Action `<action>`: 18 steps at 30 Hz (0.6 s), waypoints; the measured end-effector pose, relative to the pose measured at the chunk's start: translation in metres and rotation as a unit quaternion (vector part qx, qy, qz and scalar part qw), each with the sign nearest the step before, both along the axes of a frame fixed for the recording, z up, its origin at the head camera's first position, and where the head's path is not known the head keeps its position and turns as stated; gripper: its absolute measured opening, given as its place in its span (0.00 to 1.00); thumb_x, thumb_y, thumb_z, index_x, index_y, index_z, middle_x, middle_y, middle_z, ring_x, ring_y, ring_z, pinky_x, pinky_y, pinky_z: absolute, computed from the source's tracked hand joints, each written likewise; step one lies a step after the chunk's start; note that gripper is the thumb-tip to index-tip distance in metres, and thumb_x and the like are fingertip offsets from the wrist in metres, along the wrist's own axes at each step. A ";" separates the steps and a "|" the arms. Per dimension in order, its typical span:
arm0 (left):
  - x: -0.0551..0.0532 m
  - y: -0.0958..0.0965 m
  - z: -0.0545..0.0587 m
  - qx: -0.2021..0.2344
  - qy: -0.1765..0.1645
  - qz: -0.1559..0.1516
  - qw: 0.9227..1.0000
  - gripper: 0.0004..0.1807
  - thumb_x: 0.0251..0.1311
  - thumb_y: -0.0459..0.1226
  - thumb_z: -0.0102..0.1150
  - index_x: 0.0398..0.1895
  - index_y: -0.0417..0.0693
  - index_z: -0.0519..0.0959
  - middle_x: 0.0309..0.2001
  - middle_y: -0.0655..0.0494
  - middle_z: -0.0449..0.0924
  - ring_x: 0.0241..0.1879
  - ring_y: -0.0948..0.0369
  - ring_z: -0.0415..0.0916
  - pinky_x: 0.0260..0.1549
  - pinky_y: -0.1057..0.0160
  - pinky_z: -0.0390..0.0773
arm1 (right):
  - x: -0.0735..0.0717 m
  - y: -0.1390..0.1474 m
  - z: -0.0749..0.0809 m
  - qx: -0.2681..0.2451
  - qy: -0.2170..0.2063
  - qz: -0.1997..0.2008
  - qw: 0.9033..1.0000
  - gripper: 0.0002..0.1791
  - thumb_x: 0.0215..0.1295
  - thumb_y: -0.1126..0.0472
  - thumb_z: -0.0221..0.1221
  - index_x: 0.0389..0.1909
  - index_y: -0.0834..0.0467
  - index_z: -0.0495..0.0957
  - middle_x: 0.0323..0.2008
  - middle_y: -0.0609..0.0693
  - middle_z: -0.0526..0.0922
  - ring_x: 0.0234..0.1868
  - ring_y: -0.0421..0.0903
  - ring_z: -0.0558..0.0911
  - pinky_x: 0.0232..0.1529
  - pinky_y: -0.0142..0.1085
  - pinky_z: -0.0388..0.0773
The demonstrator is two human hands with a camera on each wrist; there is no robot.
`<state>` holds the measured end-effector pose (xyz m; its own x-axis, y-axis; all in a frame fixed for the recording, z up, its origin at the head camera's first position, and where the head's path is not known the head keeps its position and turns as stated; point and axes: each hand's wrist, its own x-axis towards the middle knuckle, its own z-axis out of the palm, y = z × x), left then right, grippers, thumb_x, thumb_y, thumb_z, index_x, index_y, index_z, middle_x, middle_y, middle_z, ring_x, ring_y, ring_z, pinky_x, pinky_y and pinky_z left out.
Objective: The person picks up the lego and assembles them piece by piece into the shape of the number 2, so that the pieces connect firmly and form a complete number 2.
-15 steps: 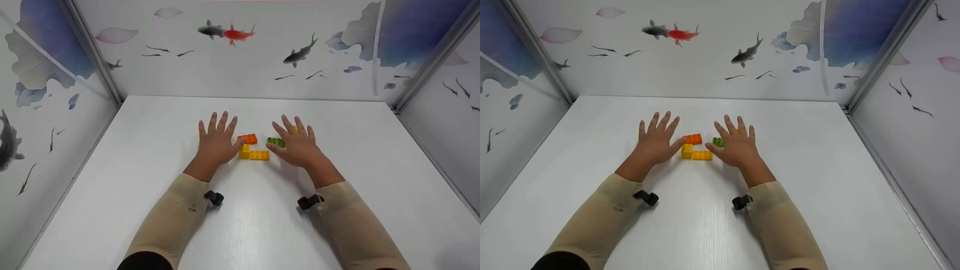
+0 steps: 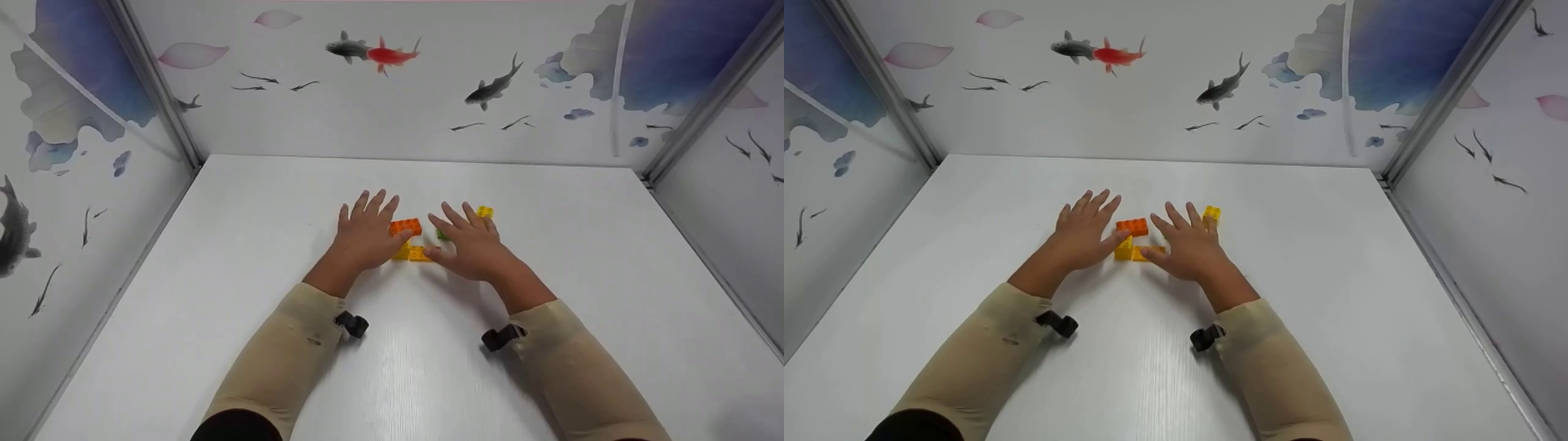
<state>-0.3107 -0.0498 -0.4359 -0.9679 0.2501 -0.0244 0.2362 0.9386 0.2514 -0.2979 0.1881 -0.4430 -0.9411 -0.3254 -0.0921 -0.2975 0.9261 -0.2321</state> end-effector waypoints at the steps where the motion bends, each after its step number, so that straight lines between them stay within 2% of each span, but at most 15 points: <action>1: 0.000 -0.001 -0.001 0.001 0.001 -0.006 1.000 0.48 0.73 0.70 0.46 0.89 0.66 0.47 0.90 0.56 0.42 0.89 0.45 0.38 0.83 0.30 0.43 | 0.000 0.000 0.000 -0.001 -0.003 0.003 1.000 0.47 0.73 0.24 0.53 0.86 0.32 0.49 0.89 0.42 0.39 0.90 0.59 0.35 0.83 0.71 0.33; 7: -0.001 -0.006 -0.008 0.015 0.001 -0.068 0.998 0.53 0.65 0.68 0.62 0.88 0.67 0.51 0.88 0.55 0.49 0.86 0.48 0.47 0.82 0.35 0.54 | 0.000 -0.003 -0.002 -0.012 -0.009 0.024 1.000 0.47 0.72 0.30 0.60 0.86 0.33 0.52 0.89 0.40 0.41 0.90 0.56 0.37 0.83 0.71 0.43; 11: -0.002 -0.008 -0.011 0.030 -0.006 -0.096 0.995 0.53 0.62 0.63 0.69 0.87 0.65 0.57 0.85 0.55 0.55 0.83 0.49 0.53 0.81 0.38 0.60 | -0.002 -0.003 -0.004 -0.006 -0.008 0.035 0.999 0.45 0.72 0.34 0.63 0.85 0.35 0.56 0.89 0.41 0.44 0.90 0.55 0.42 0.83 0.69 0.48; 14: -0.002 -0.007 -0.010 0.041 -0.006 -0.113 0.993 0.49 0.61 0.59 0.72 0.84 0.64 0.63 0.80 0.55 0.62 0.81 0.49 0.56 0.80 0.40 0.62 | -0.003 -0.003 -0.007 -0.013 0.003 0.048 0.999 0.44 0.72 0.36 0.65 0.84 0.37 0.60 0.88 0.42 0.50 0.88 0.55 0.50 0.84 0.65 0.52; 18: -0.003 -0.006 -0.010 0.052 -0.005 -0.131 0.990 0.43 0.63 0.53 0.73 0.81 0.61 0.69 0.74 0.56 0.68 0.76 0.51 0.61 0.78 0.45 0.66 | -0.006 0.000 -0.010 -0.042 0.007 0.059 0.997 0.39 0.72 0.40 0.67 0.81 0.41 0.68 0.82 0.45 0.64 0.83 0.55 0.62 0.83 0.60 0.60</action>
